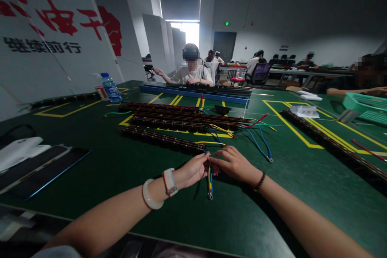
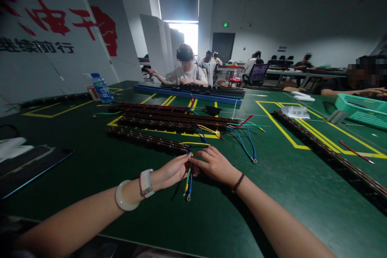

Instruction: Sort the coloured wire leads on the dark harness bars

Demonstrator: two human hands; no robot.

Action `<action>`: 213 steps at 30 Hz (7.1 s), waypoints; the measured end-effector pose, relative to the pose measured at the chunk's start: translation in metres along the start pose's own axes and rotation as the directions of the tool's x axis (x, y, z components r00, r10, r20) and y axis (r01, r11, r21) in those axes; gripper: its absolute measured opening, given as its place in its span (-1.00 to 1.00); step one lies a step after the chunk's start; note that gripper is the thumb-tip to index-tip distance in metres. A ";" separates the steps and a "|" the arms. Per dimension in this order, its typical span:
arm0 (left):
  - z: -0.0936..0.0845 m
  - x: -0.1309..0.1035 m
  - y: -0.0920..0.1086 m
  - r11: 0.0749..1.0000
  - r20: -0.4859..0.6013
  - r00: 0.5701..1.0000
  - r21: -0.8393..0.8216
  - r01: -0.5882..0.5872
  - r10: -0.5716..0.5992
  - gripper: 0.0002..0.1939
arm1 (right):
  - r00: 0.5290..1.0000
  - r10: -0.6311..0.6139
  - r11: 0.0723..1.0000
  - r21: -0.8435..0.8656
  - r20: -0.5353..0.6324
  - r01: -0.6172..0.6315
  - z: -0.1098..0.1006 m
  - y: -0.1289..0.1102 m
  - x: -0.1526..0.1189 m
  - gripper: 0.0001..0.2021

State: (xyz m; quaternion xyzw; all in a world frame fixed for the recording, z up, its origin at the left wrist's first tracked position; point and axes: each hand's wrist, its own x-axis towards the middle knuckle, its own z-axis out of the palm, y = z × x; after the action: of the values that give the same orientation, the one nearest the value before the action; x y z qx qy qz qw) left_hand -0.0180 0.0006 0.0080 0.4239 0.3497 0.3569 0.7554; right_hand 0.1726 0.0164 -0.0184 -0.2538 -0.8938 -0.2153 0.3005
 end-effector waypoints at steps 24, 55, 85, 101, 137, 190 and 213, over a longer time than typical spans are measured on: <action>-0.006 0.002 -0.001 1.000 0.024 0.999 0.007 0.029 -0.029 -0.76 | 0.981 -0.020 0.992 0.121 -0.191 0.043 0.005 0.006 0.007 -0.73; -0.013 -0.003 0.009 0.896 -0.026 0.998 0.439 0.062 -0.057 -0.58 | 0.905 0.426 0.837 0.376 0.010 -0.398 0.018 0.006 -0.002 -0.74; -0.022 -0.020 0.060 -0.577 0.166 0.896 0.809 0.116 0.412 -0.41 | 0.898 0.436 0.871 0.277 -0.057 -0.405 0.033 0.017 -0.003 -0.72; -0.013 -0.021 0.049 -0.499 0.135 0.865 0.854 0.145 0.483 -0.42 | 0.898 0.437 0.880 0.228 -0.047 -0.416 0.038 0.017 -0.003 -0.68; -0.002 -0.028 0.031 -0.604 0.258 0.874 0.796 0.049 0.411 -0.49 | 0.615 0.581 0.325 0.541 0.533 -0.776 0.015 0.027 0.004 -0.35; 0.004 0.002 -0.008 0.983 0.033 0.999 -0.182 -0.009 0.015 -0.83 | 0.815 0.534 0.741 0.339 0.224 -0.579 0.014 -0.025 0.016 -0.71; 0.003 0.002 -0.007 0.993 -0.063 0.998 -0.121 0.013 -0.021 -0.83 | 0.671 0.523 0.416 0.529 0.526 -0.739 -0.001 -0.009 0.015 -0.67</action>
State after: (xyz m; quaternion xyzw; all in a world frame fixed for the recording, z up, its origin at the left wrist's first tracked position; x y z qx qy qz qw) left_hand -0.0131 -0.0012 0.0026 0.3627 0.3551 0.3846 0.7710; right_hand 0.1577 0.0134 -0.0103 -0.4658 -0.7699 0.3142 0.3027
